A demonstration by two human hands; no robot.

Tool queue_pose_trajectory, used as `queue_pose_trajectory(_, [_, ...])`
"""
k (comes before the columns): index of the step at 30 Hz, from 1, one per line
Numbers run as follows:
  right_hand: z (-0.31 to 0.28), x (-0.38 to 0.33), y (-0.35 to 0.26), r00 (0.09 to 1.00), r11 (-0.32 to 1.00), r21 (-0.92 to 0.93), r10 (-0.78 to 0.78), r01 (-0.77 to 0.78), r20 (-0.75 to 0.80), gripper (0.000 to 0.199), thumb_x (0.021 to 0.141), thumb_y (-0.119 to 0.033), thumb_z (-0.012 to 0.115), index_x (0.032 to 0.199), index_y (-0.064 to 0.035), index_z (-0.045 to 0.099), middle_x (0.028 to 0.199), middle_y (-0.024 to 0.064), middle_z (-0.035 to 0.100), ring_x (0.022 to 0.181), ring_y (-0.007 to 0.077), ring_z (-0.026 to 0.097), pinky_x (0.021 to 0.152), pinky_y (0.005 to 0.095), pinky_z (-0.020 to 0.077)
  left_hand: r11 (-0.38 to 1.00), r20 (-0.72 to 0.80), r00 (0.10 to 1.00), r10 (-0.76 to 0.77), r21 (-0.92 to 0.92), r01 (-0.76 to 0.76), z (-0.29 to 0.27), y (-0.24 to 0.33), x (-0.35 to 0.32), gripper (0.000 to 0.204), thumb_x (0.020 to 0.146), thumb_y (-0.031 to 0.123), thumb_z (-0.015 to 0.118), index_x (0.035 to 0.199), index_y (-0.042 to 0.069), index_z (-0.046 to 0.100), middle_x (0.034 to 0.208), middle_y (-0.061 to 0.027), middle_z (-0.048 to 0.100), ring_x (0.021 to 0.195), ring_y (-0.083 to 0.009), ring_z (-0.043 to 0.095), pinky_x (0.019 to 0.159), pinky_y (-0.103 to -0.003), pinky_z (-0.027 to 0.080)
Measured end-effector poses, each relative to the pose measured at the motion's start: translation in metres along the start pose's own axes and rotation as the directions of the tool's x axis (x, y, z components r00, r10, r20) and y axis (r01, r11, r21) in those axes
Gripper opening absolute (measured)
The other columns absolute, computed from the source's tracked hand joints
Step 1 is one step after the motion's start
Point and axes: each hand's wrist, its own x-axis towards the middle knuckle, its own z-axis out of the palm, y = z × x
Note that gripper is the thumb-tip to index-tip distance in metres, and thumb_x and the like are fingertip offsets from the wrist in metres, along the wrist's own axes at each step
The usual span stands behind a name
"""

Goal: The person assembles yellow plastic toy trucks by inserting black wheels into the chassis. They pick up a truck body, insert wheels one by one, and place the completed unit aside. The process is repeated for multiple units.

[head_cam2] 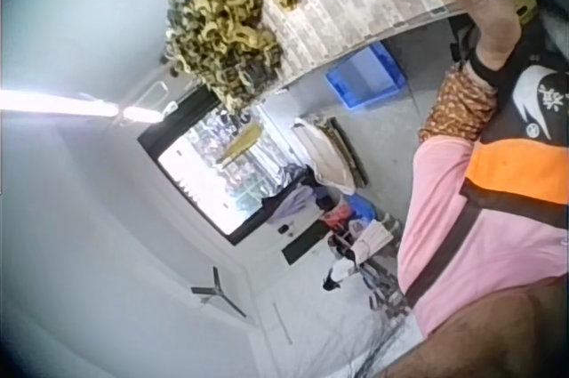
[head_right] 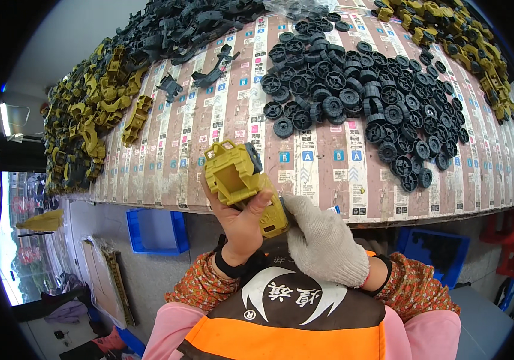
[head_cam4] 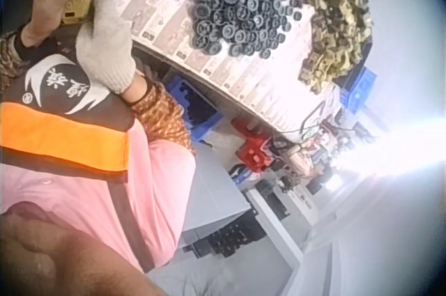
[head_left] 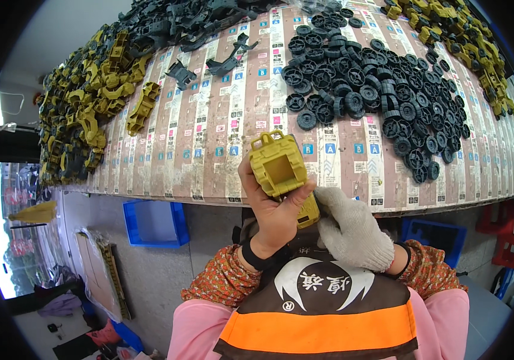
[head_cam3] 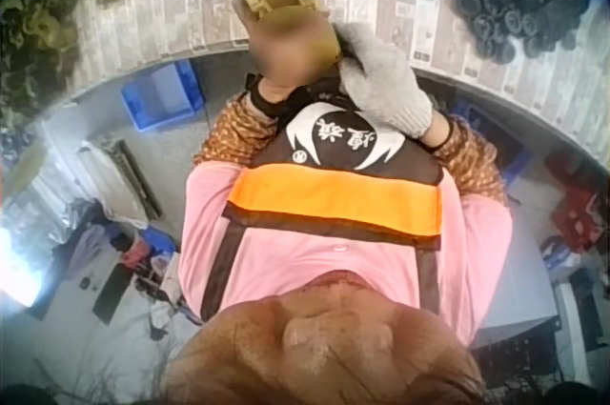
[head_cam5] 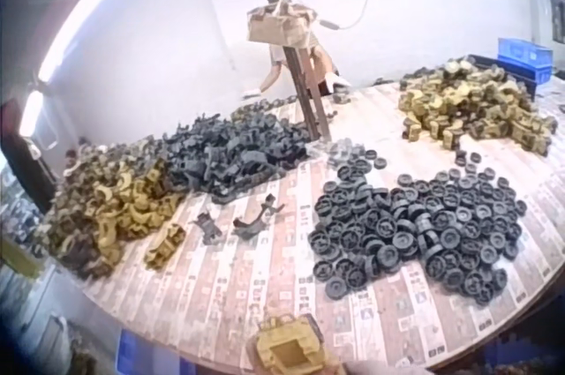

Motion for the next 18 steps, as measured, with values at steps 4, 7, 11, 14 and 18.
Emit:
queue_pose_trajectory(4, [-0.006,0.005,-0.007,0.999,0.998,-0.055,0.0,0.002,0.037,0.042,0.087,-0.002,0.06,0.129,-0.0026,0.057,0.081,0.0289,0.069,0.081,0.0529,0.069,0.071,0.0571,0.0556,0.952,0.247,0.937,0.247,0.121,-0.283,-0.002,0.002,0.003,0.087,0.085,0.0,0.088,0.153,0.008,0.032,0.142,-0.0102,0.049,0.128,-0.0212,0.058,0.106,-0.036,0.052])
queue_pose_trajectory(7, [-0.015,0.008,0.004,0.993,0.988,-0.113,-0.102,0.107,0.055,0.042,0.086,-0.003,0.06,0.128,-0.0021,0.059,0.08,0.0279,0.069,0.081,0.0514,0.069,0.072,0.0546,0.0573,0.936,0.399,0.888,0.227,0.163,-0.312,-0.007,-0.005,0.005,0.1,0.083,0.011,0.093,0.156,0.005,0.026,0.147,-0.0112,0.044,0.132,-0.0237,0.056,0.109,-0.04,0.051])
queue_pose_trajectory(11, [-0.049,0.016,0.003,0.99,0.971,-0.23,-0.095,0.068,-0.106,0.046,0.087,-0.007,0.066,0.133,-0.0032,0.062,0.095,0.0259,0.073,0.085,0.045,0.074,0.075,0.0481,0.0604,0.955,0.423,0.857,-0.296,0.155,0.253,0.001,0.024,0.029,0.093,0.087,0.005,0.086,0.158,0.011,0.026,0.137,-0.0107,0.055,0.124,-0.0228,0.062,0.107,-0.04,0.053])
queue_pose_trajectory(14, [-0.067,0.018,-0.012,0.943,0.991,0.036,-0.109,0.126,-0.314,0.059,0.088,-0.012,0.074,0.145,-0.0085,0.059,0.131,0.0237,0.069,0.103,0.0396,0.074,0.082,0.0422,0.0612,0.835,0.5,0.669,-0.55,0.356,0.42,-0.002,0.025,0.042,0.091,0.088,-0.002,0.08,0.16,0.017,0.027,0.125,-0.0105,0.063,0.115,-0.0209,0.066,0.103,-0.036,0.053])
queue_pose_trajectory(18, [-0.074,0.012,-0.016,0.959,0.885,-0.391,-0.282,0.253,-0.018,0.064,0.087,-0.011,0.079,0.147,-0.0081,0.059,0.139,0.0183,0.063,0.119,0.028,0.068,0.095,0.0377,0.0573,0.722,0.586,0.435,-0.684,0.627,0.291,0.004,0.034,0.049,0.093,0.088,0.007,0.082,0.161,0.016,0.024,0.118,-0.0133,0.064,0.111,-0.023,0.066,0.098,-0.036,0.051])
